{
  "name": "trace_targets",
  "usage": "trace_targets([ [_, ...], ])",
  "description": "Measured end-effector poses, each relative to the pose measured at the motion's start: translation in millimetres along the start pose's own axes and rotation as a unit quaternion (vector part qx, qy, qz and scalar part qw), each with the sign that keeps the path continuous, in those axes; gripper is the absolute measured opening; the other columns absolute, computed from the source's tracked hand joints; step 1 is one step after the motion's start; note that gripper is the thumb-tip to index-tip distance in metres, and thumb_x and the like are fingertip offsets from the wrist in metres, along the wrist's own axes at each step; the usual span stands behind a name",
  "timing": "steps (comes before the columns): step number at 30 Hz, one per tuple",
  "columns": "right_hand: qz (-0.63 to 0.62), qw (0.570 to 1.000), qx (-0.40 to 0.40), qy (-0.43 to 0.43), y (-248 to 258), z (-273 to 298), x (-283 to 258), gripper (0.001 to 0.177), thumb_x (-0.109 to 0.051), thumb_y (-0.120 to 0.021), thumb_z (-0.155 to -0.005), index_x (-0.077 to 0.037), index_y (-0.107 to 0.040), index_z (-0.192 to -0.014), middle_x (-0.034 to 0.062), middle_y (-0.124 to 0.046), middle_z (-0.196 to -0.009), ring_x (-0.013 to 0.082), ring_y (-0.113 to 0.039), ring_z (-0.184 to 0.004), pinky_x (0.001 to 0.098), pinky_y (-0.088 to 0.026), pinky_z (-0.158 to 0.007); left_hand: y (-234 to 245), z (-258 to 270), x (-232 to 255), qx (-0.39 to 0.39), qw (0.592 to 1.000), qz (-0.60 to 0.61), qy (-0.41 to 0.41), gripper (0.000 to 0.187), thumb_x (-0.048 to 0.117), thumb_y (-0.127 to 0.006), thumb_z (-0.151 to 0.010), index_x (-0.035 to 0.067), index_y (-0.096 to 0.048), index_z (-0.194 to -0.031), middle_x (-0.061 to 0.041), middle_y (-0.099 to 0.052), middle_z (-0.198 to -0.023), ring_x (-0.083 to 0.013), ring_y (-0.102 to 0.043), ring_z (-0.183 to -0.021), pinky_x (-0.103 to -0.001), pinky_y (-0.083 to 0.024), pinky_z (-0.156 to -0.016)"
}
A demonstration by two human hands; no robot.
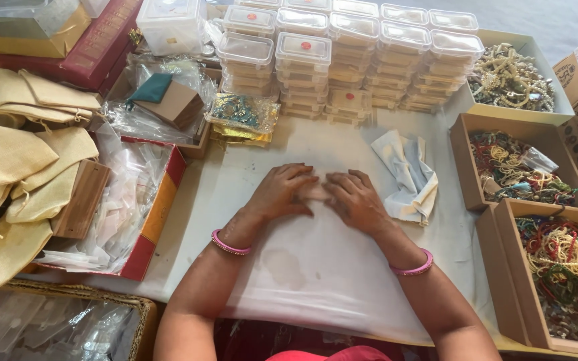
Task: The person sits on the floor and packs jewelry items into small plastic bags and cloth pouches. They pick up beaded necklaces from boxes, place them into clear bags, and then put the bags into beige cloth pouches before placing them into a larger box.
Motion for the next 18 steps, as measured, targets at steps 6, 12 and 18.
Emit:
trace_targets([
  [6, 0.005, 0.998, -0.009, -0.068, -11, 7, 18, 0.047, -0.018, -0.077, -0.085, -0.009, -0.068, -0.130, 0.0105, -0.065, -0.141, 0.0297, -0.056, -0.139, 0.0462, -0.042, -0.118, -23, 2, -21, 0.004, 0.995, -0.076, 0.062, 0.056, 0.029, -0.082, -0.080, 0.016, -0.067, -0.132, -0.003, -0.059, -0.148, -0.0232, -0.049, -0.141, -0.045, -0.040, -0.113],
  [12, -0.026, 0.997, 0.000, -0.076, -1, 2, 6, 0.057, -0.022, -0.079, -0.079, -0.007, -0.062, -0.132, 0.0169, -0.059, -0.142, 0.0344, -0.052, -0.136, 0.0507, -0.038, -0.114, -10, 2, -8, -0.020, 0.995, -0.075, 0.057, 0.071, 0.040, -0.085, -0.074, 0.016, -0.062, -0.136, -0.006, -0.054, -0.151, -0.0247, -0.044, -0.143, -0.053, -0.032, -0.115],
  [18, -0.024, 0.997, 0.034, -0.069, 10, -2, 2, 0.064, -0.026, -0.082, -0.080, -0.006, -0.057, -0.135, 0.0169, -0.058, -0.140, 0.0342, -0.052, -0.132, 0.0532, -0.036, -0.115, 0, 2, 5, 0.051, 0.996, -0.069, 0.006, 0.076, 0.047, -0.085, -0.075, 0.012, -0.061, -0.138, -0.012, -0.053, -0.149, -0.0314, -0.045, -0.140, -0.054, -0.034, -0.116],
])
Point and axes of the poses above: each hand's wrist, its own z-axis away from the middle knuckle, its own y-axis out of the back of the hand, x = y × z, the point moved 5 cm from there along -z, towards the middle knuckle
